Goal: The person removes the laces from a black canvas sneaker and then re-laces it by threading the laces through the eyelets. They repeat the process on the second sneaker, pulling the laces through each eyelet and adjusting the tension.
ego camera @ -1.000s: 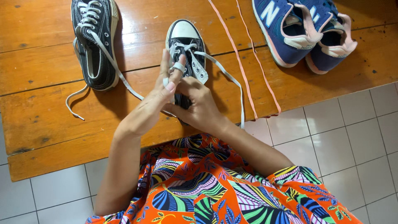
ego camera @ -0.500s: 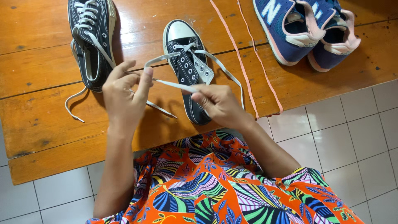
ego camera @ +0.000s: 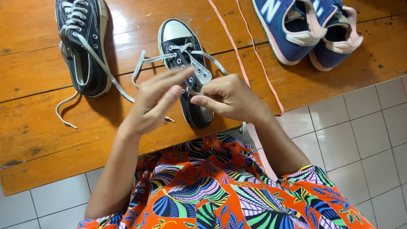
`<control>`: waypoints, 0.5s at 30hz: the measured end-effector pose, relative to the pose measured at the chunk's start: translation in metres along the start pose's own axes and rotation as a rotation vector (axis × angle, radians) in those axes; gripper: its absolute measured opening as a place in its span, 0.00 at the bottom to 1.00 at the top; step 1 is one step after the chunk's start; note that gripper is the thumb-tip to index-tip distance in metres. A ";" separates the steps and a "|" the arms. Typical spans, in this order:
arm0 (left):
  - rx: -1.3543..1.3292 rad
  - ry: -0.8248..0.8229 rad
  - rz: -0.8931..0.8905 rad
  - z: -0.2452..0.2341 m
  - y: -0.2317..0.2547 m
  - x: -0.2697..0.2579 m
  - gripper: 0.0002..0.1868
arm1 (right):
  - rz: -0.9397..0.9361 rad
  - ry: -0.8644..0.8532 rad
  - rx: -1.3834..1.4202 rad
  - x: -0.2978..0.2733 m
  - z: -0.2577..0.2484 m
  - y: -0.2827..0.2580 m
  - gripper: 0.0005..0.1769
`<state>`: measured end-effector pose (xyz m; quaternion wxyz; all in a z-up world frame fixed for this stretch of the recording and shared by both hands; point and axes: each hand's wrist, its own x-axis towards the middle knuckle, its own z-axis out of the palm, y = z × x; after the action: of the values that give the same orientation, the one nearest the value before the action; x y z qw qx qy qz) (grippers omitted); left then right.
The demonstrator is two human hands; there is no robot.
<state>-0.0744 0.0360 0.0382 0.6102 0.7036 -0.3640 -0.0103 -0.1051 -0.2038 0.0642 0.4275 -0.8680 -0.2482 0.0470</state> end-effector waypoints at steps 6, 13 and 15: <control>0.221 -0.190 -0.226 0.007 0.008 0.022 0.13 | -0.095 -0.021 -0.001 0.006 -0.007 0.003 0.10; 0.369 -0.103 -0.091 0.002 0.010 0.021 0.09 | -0.106 0.043 0.034 0.006 0.005 0.010 0.09; 0.225 -0.118 -0.159 0.002 0.007 0.020 0.11 | 0.045 0.084 0.154 0.007 0.009 0.012 0.07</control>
<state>-0.0637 0.0238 0.0526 0.5025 0.7921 -0.3414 -0.0590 -0.0975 -0.2001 0.0502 0.5021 -0.8389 -0.2063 0.0391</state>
